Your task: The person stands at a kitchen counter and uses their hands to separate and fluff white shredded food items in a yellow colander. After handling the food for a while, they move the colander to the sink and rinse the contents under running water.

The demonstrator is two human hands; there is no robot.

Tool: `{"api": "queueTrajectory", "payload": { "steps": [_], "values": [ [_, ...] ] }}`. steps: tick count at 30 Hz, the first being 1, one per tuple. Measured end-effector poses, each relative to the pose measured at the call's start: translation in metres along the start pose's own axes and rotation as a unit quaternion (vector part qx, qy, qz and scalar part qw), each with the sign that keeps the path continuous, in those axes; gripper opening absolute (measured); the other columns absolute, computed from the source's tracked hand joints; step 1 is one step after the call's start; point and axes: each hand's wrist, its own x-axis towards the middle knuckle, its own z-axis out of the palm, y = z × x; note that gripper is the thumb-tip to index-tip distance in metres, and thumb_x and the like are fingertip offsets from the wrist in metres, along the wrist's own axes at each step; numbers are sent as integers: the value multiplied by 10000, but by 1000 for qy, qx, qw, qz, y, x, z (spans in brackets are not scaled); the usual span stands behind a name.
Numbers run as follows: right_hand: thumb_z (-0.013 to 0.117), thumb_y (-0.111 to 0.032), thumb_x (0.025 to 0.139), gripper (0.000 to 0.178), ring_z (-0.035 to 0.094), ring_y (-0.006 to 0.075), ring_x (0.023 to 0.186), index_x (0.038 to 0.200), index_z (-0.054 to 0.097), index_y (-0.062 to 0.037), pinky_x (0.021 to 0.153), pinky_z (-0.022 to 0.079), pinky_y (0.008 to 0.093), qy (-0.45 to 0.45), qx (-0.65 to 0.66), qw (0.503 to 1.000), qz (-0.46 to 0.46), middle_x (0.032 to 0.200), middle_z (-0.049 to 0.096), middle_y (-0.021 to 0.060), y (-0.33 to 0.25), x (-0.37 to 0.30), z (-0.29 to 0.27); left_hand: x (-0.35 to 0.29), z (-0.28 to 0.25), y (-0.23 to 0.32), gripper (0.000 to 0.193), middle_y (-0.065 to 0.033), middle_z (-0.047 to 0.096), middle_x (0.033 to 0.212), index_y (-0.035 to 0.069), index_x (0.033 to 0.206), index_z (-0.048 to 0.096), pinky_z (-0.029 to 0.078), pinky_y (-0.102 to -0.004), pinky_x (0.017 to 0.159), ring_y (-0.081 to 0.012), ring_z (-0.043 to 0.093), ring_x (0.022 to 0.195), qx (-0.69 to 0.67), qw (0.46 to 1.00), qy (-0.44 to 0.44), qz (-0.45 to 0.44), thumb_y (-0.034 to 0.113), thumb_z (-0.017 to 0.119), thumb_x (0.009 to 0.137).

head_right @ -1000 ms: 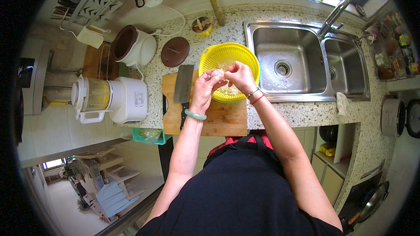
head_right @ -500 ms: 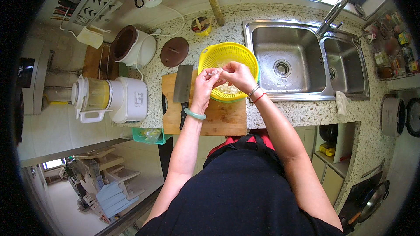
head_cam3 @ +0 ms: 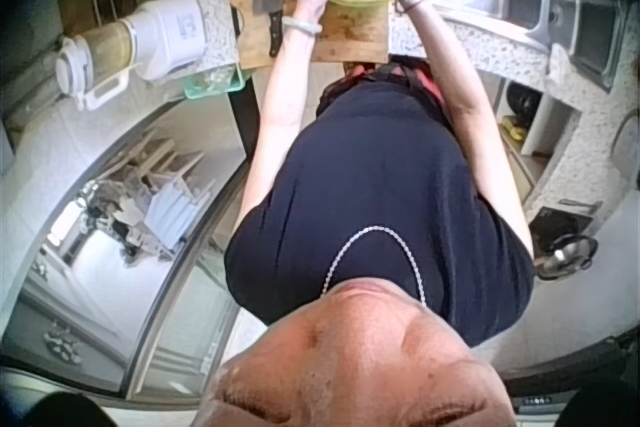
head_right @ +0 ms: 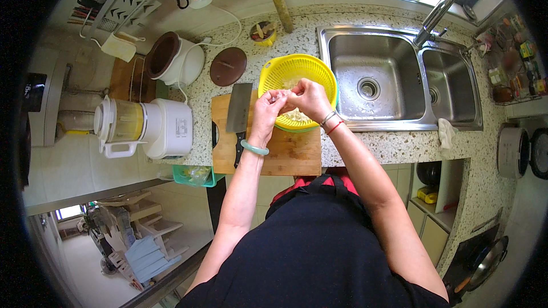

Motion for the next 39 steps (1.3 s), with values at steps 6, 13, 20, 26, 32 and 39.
{"api": "queueTrajectory", "payload": {
  "steps": [6,13,20,26,32,39],
  "values": [
    [642,-144,783,176,587,98,550,827,593,19,493,475,234,-29,172,983,66,693,612,44,8,5,-7,-2,1,3,138,-90,626,936,-19,1004,554,574,-299,770,-172,646,830,-19,1000,14,-6,48,580,886],
    [617,-170,820,185,590,98,560,832,597,14,503,478,232,-93,143,983,64,698,615,41,-2,2,-6,3,-1,-6,104,-83,626,930,-12,967,558,572,-277,743,-147,637,816,43,999,18,28,52,586,890],
    [648,-136,747,166,599,111,526,776,585,14,491,482,244,-66,87,993,55,691,625,59,-5,0,-6,4,-1,-11,80,-72,633,896,-6,923,561,563,-262,719,-130,635,787,130,989,33,65,23,610,868],
    [641,-124,747,140,571,112,500,767,580,1,473,470,240,-35,190,977,93,671,593,42,2,-1,-3,-3,-3,-4,88,-75,624,933,-3,951,561,567,-292,775,-140,630,835,-13,1000,-8,-2,37,593,879],
    [568,-124,843,169,547,79,585,921,597,23,542,463,216,-69,249,962,92,736,570,17,5,3,-7,-5,-7,1,139,-88,613,963,-16,1018,560,566,-321,814,-166,629,872,-131,991,-20,-23,33,571,888],
    [587,-220,872,246,525,57,610,960,620,8,571,457,205,-119,193,971,80,757,580,2,-6,1,-9,-2,-4,3,154,-81,610,980,-3,1035,539,558,-304,798,-154,629,872,-51,999,-10,-12,41,575,892]
  ]
}}
